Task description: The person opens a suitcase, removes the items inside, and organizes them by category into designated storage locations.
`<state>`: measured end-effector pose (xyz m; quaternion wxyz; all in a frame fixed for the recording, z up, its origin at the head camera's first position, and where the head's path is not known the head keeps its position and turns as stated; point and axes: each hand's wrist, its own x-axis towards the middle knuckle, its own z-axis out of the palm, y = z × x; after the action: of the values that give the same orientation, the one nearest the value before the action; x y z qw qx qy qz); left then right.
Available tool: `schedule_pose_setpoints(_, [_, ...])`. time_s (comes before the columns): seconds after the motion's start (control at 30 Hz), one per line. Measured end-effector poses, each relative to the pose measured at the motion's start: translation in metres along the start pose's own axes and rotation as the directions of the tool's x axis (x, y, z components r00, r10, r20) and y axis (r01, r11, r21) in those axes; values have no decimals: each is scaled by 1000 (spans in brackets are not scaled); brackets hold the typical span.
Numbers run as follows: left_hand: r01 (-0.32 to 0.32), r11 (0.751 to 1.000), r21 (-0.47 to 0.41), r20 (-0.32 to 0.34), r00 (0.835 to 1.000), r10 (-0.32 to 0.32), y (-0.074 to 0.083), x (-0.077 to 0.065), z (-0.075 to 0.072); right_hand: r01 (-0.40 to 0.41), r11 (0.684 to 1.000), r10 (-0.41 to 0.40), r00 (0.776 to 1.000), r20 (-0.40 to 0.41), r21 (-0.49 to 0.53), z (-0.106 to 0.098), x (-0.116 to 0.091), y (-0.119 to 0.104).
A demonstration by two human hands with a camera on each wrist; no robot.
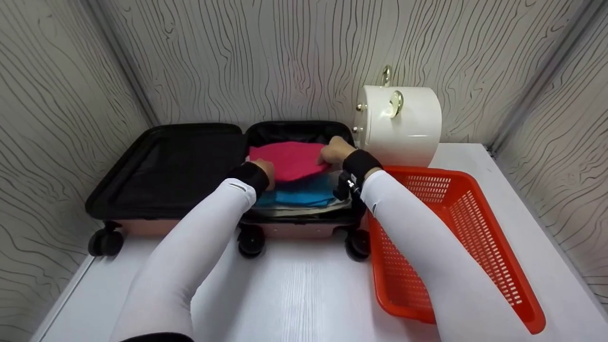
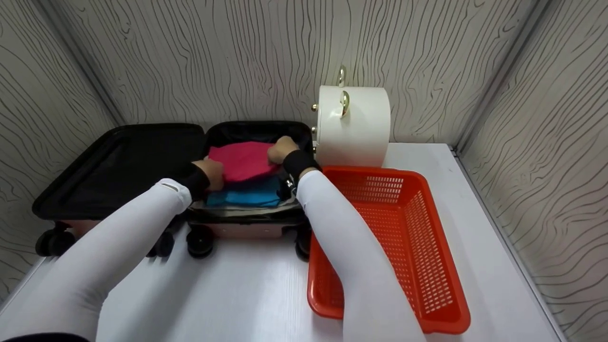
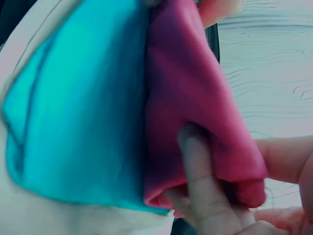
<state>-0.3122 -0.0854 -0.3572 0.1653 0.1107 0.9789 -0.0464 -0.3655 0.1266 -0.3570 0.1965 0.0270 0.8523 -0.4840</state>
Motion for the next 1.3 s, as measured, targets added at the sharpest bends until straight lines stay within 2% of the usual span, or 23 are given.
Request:
schedule_pose_setpoints(0.1, [27,1000,-10,-79,996,-27,-8,1,6,-2,991,6,999,33,-131,3,5,9])
schedule_pose_setpoints(0.2, [44,998,-35,-104,993,-48,-11,2,7,5,980,14,996,92,-197,6,9,19])
schedule_pose_setpoints(0.3, [57,996,-63,-130,989,-65,-11,6,6,45,961,-4,988,151,-272,8,12,26])
schedule_pose_setpoints(0.37, [59,993,-102,-150,986,-74,-13,14,7,112,902,-41,983,177,-416,8,14,29])
schedule_pose_setpoints(0.43, [60,985,-161,-158,984,-86,-19,31,9,119,895,-40,981,188,-430,8,16,31])
schedule_pose_setpoints(0.5, [66,973,-220,-165,981,-104,-30,58,18,78,928,-10,982,186,-364,9,16,34])
schedule_pose_setpoints(0.57, [80,956,-283,-149,981,-127,-46,94,31,34,959,12,987,159,-283,11,17,37])
schedule_pose_setpoints(0.6, [82,948,-309,-157,978,-136,-54,108,37,29,963,10,990,143,-269,12,17,38])
schedule_pose_setpoints(0.67, [76,933,-352,-178,973,-147,-66,132,48,74,935,-33,992,124,-345,13,18,41])
schedule_pose_setpoints(0.7, [70,923,-379,-163,976,-142,-67,133,47,107,909,-65,991,114,-404,13,19,42])
schedule_pose_setpoints(0.73, [21,907,-421,-181,978,-107,-73,137,49,139,876,-101,989,107,-462,13,20,42])
schedule_pose_setpoints(0.77, [0,895,-446,-181,979,-90,-71,130,45,160,851,-124,987,104,-501,12,20,42])
schedule_pose_setpoints(0.8, [-29,878,-477,-184,981,-68,-66,115,36,174,829,-141,985,103,-531,11,20,42])
schedule_pose_setpoints(0.83, [-51,861,-506,-177,983,-45,-62,101,28,178,829,-146,984,102,-531,10,20,41])
schedule_pose_setpoints(0.87, [-69,846,-529,-172,985,-27,-56,83,18,177,838,-146,984,99,-516,9,19,39])
schedule_pose_setpoints(0.93, [-113,819,-562,-185,983,8,-51,54,4,137,905,-105,989,102,-402,5,16,34])
schedule_pose_setpoints(0.97, [-101,824,-558,-178,984,0,-43,38,-5,112,931,-79,991,107,-347,3,14,31])
schedule_pose_setpoints(1.0, [-119,823,-555,-197,980,9,-42,30,-9,85,953,-54,992,112,-292,1,12,28])
schedule_pose_setpoints(1.03, [-130,828,-546,-210,978,15,-42,25,-12,58,972,-31,992,121,-229,-1,10,25])
schedule_pose_setpoints(1.1, [-147,830,-537,-227,973,25,-43,22,-16,34,984,-10,990,141,-173,-6,8,22])
schedule_pose_setpoints(1.23, [-157,808,-568,-217,976,37,-44,20,-21,46,985,-19,987,159,-168,-14,5,22])
schedule_pose_setpoints(1.3, [-155,806,-571,-203,978,44,-44,20,-22,44,990,-22,987,157,-137,-17,1,22])
